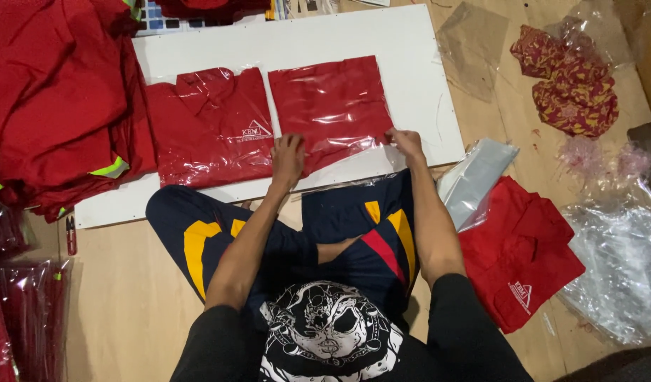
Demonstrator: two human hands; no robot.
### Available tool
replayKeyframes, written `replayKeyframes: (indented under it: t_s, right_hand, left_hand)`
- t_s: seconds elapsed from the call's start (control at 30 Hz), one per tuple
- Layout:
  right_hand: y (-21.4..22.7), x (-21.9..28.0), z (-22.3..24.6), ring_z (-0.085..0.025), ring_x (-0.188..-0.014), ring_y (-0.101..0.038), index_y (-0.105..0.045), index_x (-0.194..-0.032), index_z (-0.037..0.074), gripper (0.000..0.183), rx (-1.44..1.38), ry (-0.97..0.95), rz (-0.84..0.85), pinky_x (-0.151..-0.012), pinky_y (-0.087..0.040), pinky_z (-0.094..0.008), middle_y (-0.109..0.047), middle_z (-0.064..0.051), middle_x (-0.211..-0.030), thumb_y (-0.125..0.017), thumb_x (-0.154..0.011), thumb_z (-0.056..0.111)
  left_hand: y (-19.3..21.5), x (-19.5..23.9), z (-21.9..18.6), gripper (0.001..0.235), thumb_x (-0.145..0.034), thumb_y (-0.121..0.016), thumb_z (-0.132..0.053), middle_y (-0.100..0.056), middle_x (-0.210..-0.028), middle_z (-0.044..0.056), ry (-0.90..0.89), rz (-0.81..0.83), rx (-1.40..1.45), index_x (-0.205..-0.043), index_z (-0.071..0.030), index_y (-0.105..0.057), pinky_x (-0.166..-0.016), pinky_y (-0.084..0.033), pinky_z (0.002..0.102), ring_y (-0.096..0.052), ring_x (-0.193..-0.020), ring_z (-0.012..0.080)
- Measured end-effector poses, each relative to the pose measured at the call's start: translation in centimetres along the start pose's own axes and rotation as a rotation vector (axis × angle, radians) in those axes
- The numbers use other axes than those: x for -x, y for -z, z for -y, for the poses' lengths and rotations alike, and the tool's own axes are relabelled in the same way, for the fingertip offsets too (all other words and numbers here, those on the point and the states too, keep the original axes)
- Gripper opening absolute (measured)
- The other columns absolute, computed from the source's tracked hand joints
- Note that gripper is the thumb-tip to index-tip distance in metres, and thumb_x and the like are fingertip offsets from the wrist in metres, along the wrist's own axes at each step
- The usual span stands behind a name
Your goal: The person places a folded red shirt into a plastic bag, removes the adhesive strip, and seals the bag by hand.
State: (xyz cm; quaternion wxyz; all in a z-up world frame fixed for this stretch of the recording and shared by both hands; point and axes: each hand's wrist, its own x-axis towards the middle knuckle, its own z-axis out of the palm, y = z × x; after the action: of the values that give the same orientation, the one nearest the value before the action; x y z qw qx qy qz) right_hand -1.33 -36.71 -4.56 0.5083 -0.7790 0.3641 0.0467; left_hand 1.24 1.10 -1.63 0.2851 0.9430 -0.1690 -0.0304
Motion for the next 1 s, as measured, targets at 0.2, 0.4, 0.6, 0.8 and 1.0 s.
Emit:
replayKeyframes:
  t_s: [0.2,0.4,0.6,0.8,1.0]
  right_hand:
    - [1.9,7.3,5.5,-0.038,-0.118,-0.067,-0.054,-0.141,0.004,0.071,-0.158,-0.049,0.183,-0.084,-0.06,-0.049,-0.059,-0.029,-0.132,-0.085,-0.089,0.04]
    - [2.7,10.2,8.2,-0.02,-0.09,-0.068,-0.051,-0.133,0.005,0.064,-0.417,-0.244,0.315,-0.072,-0.053,-0.026,-0.064,-0.007,-0.103,-0.08,-0.091,0.043]
    - [3.6,7.8,3.7,-0.043,-0.118,-0.065,-0.058,-0.13,-0.017,0.087,0.011,-0.27,0.256,-0.093,-0.055,-0.046,-0.066,-0.036,-0.122,-0.088,-0.081,0.048]
    - [4.9,10.2,6.6,-0.012,-0.061,-0.065,-0.068,-0.107,-0.011,0.048,-0.269,-0.181,0.137,-0.064,-0.058,-0.025,-0.07,-0.012,-0.076,-0.093,-0.077,0.018]
    - [3.3,7.1,3.9,-0.023,-0.073,-0.079,-0.067,-0.111,-0.01,0.041,-0.413,-0.131,-0.118,-0.07,-0.066,-0.036,-0.072,-0.023,-0.085,-0.08,-0.089,0.022]
  left_hand:
    - [-0.9,0.1,-0.4,0.033,-0.089,-0.077,-0.027,-0.045,-0.132,0.0,0.061,0.166,0.031,-0.12,-0.026,-0.067,-0.099,-0.043,0.05,-0.035,-0.131,0.0299]
    - [3.4,1.2,-3.8,0.034,-0.092,-0.073,-0.02,-0.036,-0.138,0.009,0.106,0.151,0.093,-0.122,-0.011,-0.061,-0.093,-0.059,0.048,-0.037,-0.132,0.0351]
    - [-0.1,-0.4,-1.0,0.072,-0.073,-0.078,0.007,-0.024,-0.158,0.021,0.125,0.233,0.039,-0.139,-0.007,-0.054,-0.093,-0.059,0.063,-0.026,-0.144,0.0528]
    - [3.6,2.7,-9.5,0.1,-0.071,-0.086,-0.049,-0.045,-0.15,0.022,-0.261,0.333,0.109,-0.153,-0.013,-0.042,-0.113,-0.031,0.071,-0.041,-0.141,0.0491]
    - [-9.6,3.6,-8.6,0.043,-0.098,-0.049,-0.011,-0.062,-0.142,0.014,-0.441,-0.391,-0.492,-0.14,-0.019,-0.058,-0.097,-0.052,0.061,-0.065,-0.123,0.0333]
